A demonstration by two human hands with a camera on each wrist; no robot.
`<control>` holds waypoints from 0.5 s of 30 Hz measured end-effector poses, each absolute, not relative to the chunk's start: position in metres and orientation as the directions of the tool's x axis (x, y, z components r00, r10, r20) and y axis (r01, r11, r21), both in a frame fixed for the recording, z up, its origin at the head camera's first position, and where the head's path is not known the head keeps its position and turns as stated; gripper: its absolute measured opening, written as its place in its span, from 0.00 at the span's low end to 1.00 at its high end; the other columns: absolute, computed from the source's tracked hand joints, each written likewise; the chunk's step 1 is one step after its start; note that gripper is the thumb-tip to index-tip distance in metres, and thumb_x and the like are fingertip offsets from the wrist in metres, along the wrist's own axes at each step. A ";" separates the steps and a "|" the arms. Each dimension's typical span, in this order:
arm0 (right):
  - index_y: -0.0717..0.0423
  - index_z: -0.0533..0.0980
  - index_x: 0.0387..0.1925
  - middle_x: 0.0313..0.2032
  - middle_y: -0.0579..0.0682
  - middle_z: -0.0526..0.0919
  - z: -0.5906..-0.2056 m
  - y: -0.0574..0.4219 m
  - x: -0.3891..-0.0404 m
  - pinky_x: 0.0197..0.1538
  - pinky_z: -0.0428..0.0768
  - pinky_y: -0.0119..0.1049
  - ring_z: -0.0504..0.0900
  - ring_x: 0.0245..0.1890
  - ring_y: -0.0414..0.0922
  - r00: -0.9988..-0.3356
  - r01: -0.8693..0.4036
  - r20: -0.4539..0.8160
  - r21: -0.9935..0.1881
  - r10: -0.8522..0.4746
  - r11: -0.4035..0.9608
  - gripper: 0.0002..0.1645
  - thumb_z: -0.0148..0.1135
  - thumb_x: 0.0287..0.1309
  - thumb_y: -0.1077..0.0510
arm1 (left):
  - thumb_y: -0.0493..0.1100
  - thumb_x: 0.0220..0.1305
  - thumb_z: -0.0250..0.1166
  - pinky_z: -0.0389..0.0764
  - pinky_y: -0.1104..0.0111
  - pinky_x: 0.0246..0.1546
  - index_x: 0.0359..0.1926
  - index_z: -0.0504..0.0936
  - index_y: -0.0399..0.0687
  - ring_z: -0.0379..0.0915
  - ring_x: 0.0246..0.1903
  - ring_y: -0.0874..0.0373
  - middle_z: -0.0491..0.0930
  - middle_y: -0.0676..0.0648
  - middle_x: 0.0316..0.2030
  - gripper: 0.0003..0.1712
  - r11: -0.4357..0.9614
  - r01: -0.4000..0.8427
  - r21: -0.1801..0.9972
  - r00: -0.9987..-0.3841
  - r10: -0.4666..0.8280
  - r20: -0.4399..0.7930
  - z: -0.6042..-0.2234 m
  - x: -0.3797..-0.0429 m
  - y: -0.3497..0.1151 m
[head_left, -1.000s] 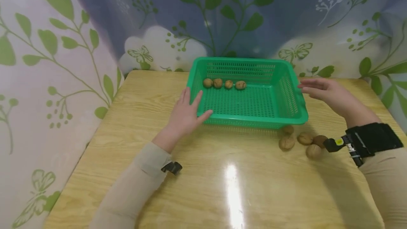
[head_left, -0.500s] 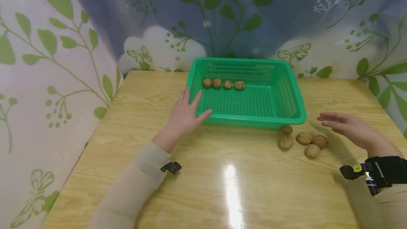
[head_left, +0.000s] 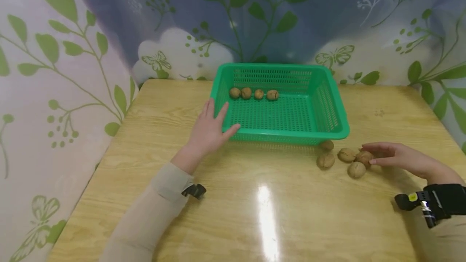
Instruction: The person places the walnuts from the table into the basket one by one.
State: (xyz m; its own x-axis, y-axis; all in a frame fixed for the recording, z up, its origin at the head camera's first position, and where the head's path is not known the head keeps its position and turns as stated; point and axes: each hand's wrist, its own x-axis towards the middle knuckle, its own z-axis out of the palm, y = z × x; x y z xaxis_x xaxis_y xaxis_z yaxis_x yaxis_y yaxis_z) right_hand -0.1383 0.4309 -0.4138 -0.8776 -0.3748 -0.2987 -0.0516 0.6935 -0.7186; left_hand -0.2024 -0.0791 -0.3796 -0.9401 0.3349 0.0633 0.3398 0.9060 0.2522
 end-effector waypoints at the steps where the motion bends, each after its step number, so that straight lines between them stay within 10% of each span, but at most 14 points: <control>1: 0.66 0.61 0.64 0.59 0.64 0.68 -0.413 0.430 -0.138 0.44 0.73 0.26 0.68 0.48 0.22 -0.877 -0.054 -0.302 -0.713 -0.375 0.699 0.33 0.58 0.63 0.55 | 0.73 0.62 0.40 0.48 0.49 0.65 0.73 0.46 0.51 0.29 0.69 0.40 0.35 0.30 0.70 0.47 0.907 0.340 0.250 -0.940 0.334 0.067 -0.380 -0.203 -0.079; 15: 0.68 0.62 0.63 0.58 0.70 0.68 -0.403 0.428 -0.139 0.45 0.74 0.34 0.70 0.52 0.36 -0.899 -0.034 -0.324 -0.620 -0.295 0.784 0.34 0.56 0.64 0.50 | 0.73 0.63 0.40 0.51 0.49 0.64 0.73 0.46 0.51 0.30 0.69 0.40 0.36 0.30 0.70 0.47 0.907 0.342 0.247 -0.940 0.336 0.064 -0.376 -0.202 -0.080</control>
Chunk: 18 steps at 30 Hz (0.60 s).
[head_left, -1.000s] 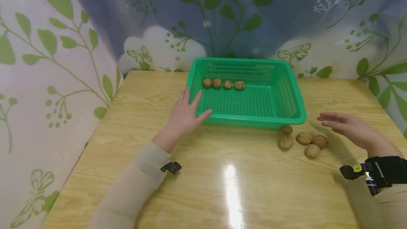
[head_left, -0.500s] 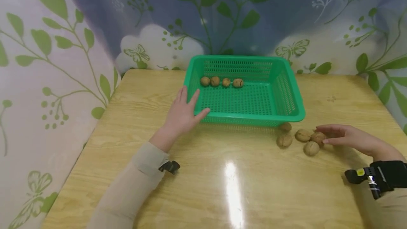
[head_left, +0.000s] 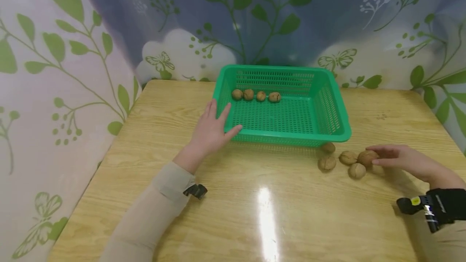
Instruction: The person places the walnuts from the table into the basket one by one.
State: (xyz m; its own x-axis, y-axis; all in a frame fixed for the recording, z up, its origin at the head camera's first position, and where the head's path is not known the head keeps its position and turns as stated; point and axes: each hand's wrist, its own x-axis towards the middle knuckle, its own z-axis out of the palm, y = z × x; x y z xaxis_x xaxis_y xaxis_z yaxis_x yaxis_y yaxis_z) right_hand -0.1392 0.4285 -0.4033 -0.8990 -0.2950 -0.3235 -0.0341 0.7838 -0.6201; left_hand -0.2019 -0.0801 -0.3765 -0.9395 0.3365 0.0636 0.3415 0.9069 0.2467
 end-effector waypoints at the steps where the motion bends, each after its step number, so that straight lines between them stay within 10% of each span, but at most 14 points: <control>1: 0.67 0.61 0.64 0.59 0.70 0.67 -0.402 0.429 -0.139 0.46 0.74 0.37 0.71 0.54 0.42 -0.902 -0.022 -0.326 -0.619 -0.282 0.785 0.35 0.55 0.64 0.49 | 0.73 0.63 0.40 0.50 0.49 0.65 0.73 0.46 0.51 0.30 0.69 0.40 0.36 0.30 0.70 0.47 0.906 0.342 0.250 -0.939 0.337 0.063 -0.377 -0.202 -0.080; 5: 0.66 0.57 0.67 0.62 0.69 0.63 -0.395 0.429 -0.142 0.49 0.72 0.45 0.66 0.58 0.53 -0.916 0.023 -0.325 -0.627 -0.235 0.778 0.37 0.52 0.66 0.47 | 0.73 0.63 0.39 0.50 0.49 0.65 0.73 0.46 0.52 0.29 0.69 0.40 0.35 0.31 0.70 0.47 0.907 0.342 0.247 -0.939 0.337 0.060 -0.377 -0.202 -0.080; 12: 0.58 0.55 0.69 0.56 0.39 0.64 -0.370 0.420 -0.151 0.57 0.66 0.49 0.62 0.42 0.17 -0.968 0.062 -0.214 -0.712 -0.132 0.699 0.36 0.52 0.66 0.48 | 0.74 0.62 0.39 0.49 0.50 0.65 0.73 0.45 0.52 0.30 0.69 0.40 0.35 0.31 0.70 0.47 0.906 0.342 0.249 -0.939 0.339 0.056 -0.377 -0.203 -0.079; 18: 0.54 0.54 0.70 0.57 0.37 0.64 -0.339 0.395 -0.167 0.61 0.54 0.61 0.65 0.53 0.33 -0.982 0.047 -0.153 -0.761 -0.109 0.647 0.37 0.52 0.66 0.46 | 0.73 0.63 0.40 0.50 0.50 0.65 0.73 0.46 0.51 0.30 0.69 0.40 0.35 0.30 0.70 0.47 0.906 0.340 0.253 -0.940 0.338 0.051 -0.376 -0.202 -0.079</control>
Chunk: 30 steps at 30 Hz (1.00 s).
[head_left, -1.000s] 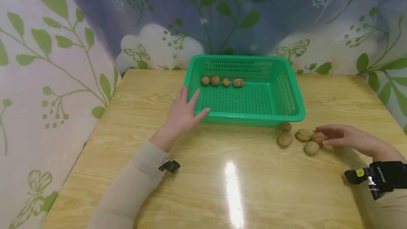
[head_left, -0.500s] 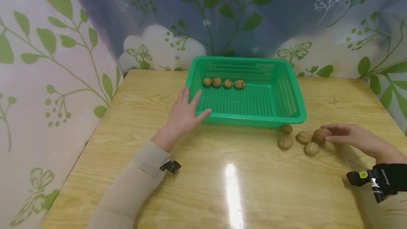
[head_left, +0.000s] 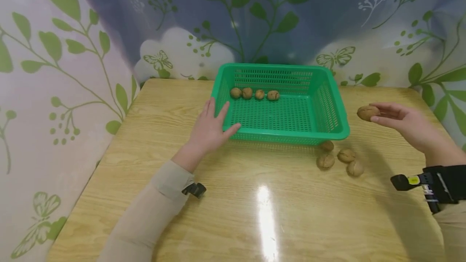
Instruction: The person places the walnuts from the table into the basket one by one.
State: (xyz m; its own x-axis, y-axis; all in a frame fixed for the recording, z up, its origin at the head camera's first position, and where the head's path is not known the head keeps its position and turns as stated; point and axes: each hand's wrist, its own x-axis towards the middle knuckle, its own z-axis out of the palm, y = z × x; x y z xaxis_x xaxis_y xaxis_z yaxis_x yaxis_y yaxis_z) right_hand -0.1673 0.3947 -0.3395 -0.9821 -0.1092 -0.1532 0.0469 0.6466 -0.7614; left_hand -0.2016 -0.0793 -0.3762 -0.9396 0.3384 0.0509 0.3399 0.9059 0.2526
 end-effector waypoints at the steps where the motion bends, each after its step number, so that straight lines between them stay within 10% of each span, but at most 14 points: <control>1: 0.53 0.54 0.71 0.59 0.40 0.64 -0.334 0.390 -0.170 0.61 0.54 0.61 0.64 0.56 0.38 -0.983 0.048 -0.152 -0.756 -0.105 0.653 0.38 0.52 0.65 0.45 | 0.73 0.63 0.40 0.50 0.50 0.65 0.73 0.46 0.51 0.30 0.69 0.40 0.35 0.30 0.70 0.47 0.906 0.339 0.253 -0.940 0.338 0.049 -0.376 -0.201 -0.079; 9: 0.53 0.51 0.71 0.67 0.63 0.55 -0.303 0.354 -0.192 0.61 0.53 0.63 0.52 0.65 0.63 -0.973 0.031 -0.178 -0.735 -0.149 0.678 0.44 0.54 0.61 0.40 | 0.73 0.63 0.40 0.49 0.50 0.65 0.73 0.45 0.52 0.29 0.69 0.41 0.35 0.31 0.70 0.47 0.906 0.338 0.253 -0.940 0.338 0.048 -0.374 -0.202 -0.080; 30: 0.48 0.53 0.71 0.69 0.51 0.55 -0.281 0.273 -0.282 0.67 0.55 0.42 0.51 0.69 0.48 -0.955 0.060 -0.181 -0.894 -0.236 0.444 0.43 0.59 0.59 0.44 | 0.72 0.63 0.40 0.50 0.50 0.65 0.73 0.46 0.51 0.31 0.69 0.40 0.36 0.31 0.70 0.46 0.911 0.334 0.243 -0.942 0.332 0.052 -0.375 -0.200 -0.079</control>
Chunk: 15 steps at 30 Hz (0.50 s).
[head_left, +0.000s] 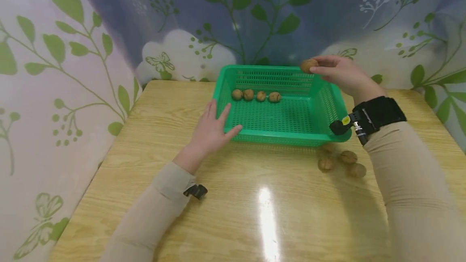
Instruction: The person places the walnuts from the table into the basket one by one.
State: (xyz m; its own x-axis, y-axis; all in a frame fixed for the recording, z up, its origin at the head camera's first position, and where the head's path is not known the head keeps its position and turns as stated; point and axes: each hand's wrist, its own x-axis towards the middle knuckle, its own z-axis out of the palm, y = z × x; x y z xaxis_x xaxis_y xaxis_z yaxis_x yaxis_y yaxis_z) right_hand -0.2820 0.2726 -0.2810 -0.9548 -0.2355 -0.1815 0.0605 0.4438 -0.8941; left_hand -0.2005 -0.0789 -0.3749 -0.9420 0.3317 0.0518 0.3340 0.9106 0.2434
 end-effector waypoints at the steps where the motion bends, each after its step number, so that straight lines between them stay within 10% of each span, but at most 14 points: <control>1: 0.49 0.54 0.71 0.69 0.52 0.55 -0.283 0.269 -0.286 0.67 0.55 0.42 0.51 0.69 0.48 -0.955 0.061 -0.178 -0.902 -0.238 0.427 0.43 0.59 0.59 0.45 | 0.72 0.63 0.40 0.50 0.50 0.65 0.73 0.46 0.52 0.31 0.69 0.40 0.36 0.31 0.70 0.46 0.911 0.333 0.244 -0.943 0.330 0.054 -0.375 -0.201 -0.079; 15: 0.58 0.49 0.71 0.70 0.59 0.50 -0.339 0.263 -0.325 0.67 0.54 0.46 0.48 0.69 0.54 -0.933 0.131 -0.268 -0.874 -0.238 0.469 0.43 0.56 0.63 0.48 | 0.73 0.63 0.40 0.47 0.52 0.66 0.73 0.48 0.50 0.31 0.69 0.40 0.36 0.30 0.70 0.47 0.909 0.331 0.253 -0.944 0.322 0.074 -0.380 -0.201 -0.079</control>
State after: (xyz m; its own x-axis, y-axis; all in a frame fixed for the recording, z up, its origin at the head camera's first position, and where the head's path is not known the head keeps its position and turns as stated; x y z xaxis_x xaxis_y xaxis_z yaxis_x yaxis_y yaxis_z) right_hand -0.3248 0.2626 -0.3392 -0.9334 -0.2384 -0.2681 0.1311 0.4687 -0.8735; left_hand -0.2007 -0.0791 -0.3802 -0.9437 0.3224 0.0744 0.3306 0.9093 0.2529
